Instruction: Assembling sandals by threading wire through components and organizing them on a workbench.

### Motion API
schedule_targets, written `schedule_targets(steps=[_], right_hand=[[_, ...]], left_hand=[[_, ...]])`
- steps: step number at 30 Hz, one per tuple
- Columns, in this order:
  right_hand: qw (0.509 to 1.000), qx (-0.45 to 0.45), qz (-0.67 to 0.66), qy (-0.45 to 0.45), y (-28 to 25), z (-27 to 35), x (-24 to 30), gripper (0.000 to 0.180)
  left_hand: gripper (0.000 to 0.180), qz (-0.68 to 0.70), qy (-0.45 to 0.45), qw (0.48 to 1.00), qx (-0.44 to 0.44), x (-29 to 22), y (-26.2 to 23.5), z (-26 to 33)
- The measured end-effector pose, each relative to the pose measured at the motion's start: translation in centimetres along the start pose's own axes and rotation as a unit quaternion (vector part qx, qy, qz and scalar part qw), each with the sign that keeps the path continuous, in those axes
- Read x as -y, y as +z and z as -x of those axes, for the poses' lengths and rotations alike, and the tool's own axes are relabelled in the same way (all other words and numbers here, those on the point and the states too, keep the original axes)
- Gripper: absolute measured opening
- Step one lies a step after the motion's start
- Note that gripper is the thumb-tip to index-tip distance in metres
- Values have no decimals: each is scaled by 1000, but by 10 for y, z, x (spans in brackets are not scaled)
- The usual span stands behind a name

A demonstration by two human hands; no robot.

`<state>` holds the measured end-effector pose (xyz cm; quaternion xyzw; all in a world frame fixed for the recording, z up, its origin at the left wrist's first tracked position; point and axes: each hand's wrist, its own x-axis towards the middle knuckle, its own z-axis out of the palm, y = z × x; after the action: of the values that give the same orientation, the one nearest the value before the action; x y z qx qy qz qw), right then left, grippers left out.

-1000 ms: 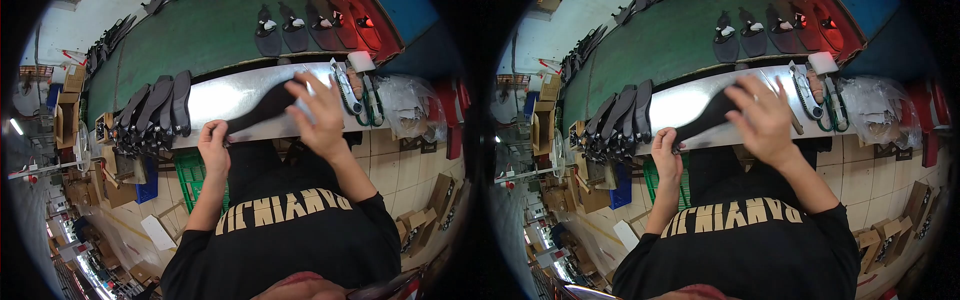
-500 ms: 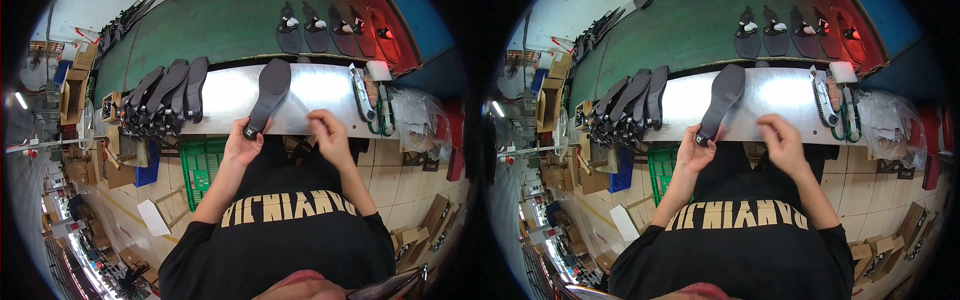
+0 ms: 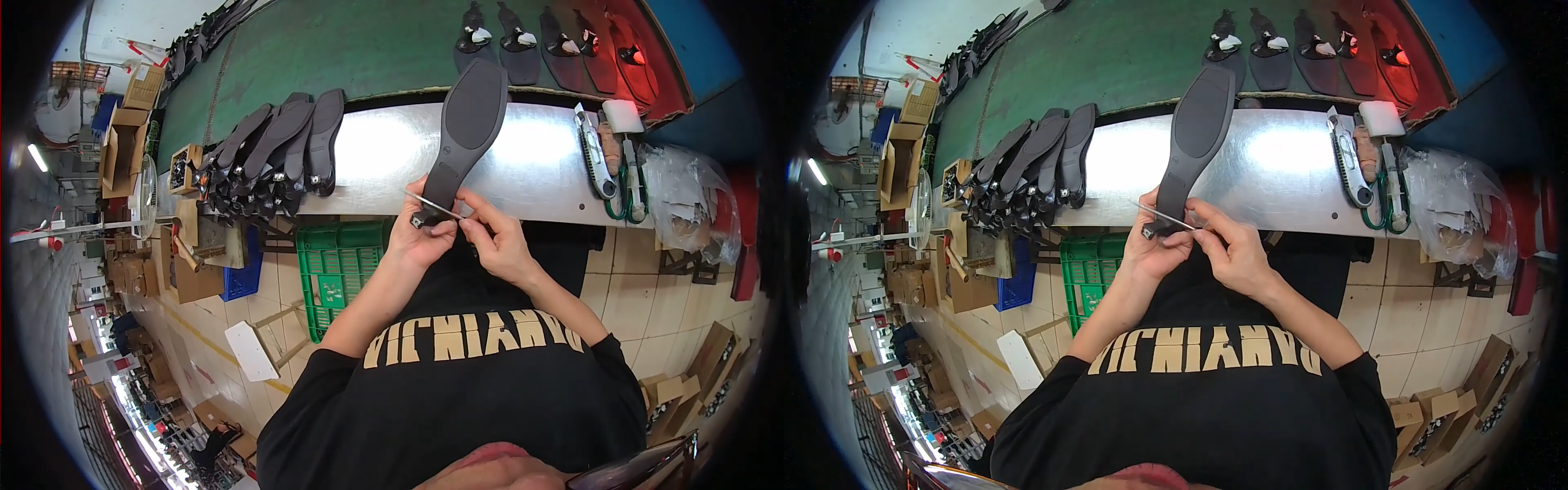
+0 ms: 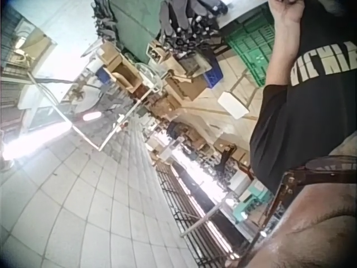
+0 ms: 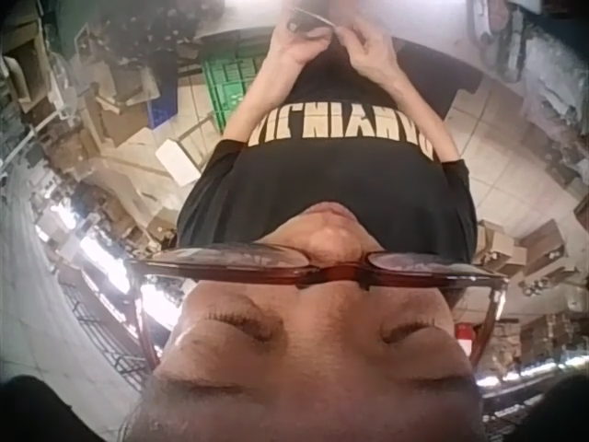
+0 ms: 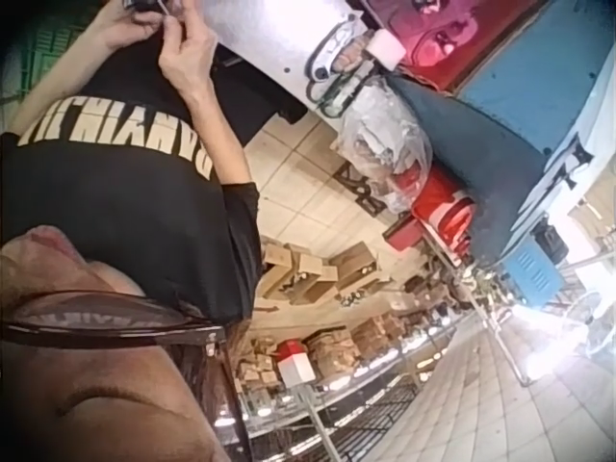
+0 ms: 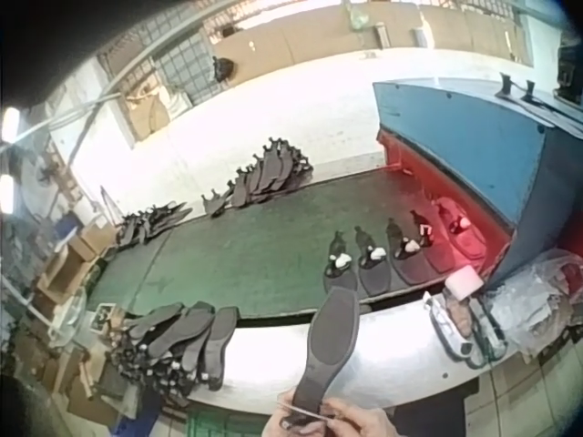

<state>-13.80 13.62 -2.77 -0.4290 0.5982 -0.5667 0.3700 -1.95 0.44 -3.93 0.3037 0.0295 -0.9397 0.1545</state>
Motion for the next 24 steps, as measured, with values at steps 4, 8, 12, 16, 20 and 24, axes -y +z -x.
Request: schedule_targets(steps=[4,8,12,16,20,24], right_hand=[[991,-30,-127,32,-2,-4,-8,30],[950,35,-270,153,-13,-8,-9,35],[919,128,-291,232,-8,-1,5,52],[866,137,-403,262,0,6,14,56],[795,121,-547,233,-12,1,5,36],[945,94,-282,136,-10,4,18,30]], left_hand=[[26,8,-12,999,-45,3,16,1],[39,-88,88,991,-55,1,13,2],[65,-288,353,882,-121,5,23,1],[71,-346,406,842,-83,8,26,9],[76,-388,422,819,-33,8,29,13],[89,-347,370,860,-57,-10,18,17]])
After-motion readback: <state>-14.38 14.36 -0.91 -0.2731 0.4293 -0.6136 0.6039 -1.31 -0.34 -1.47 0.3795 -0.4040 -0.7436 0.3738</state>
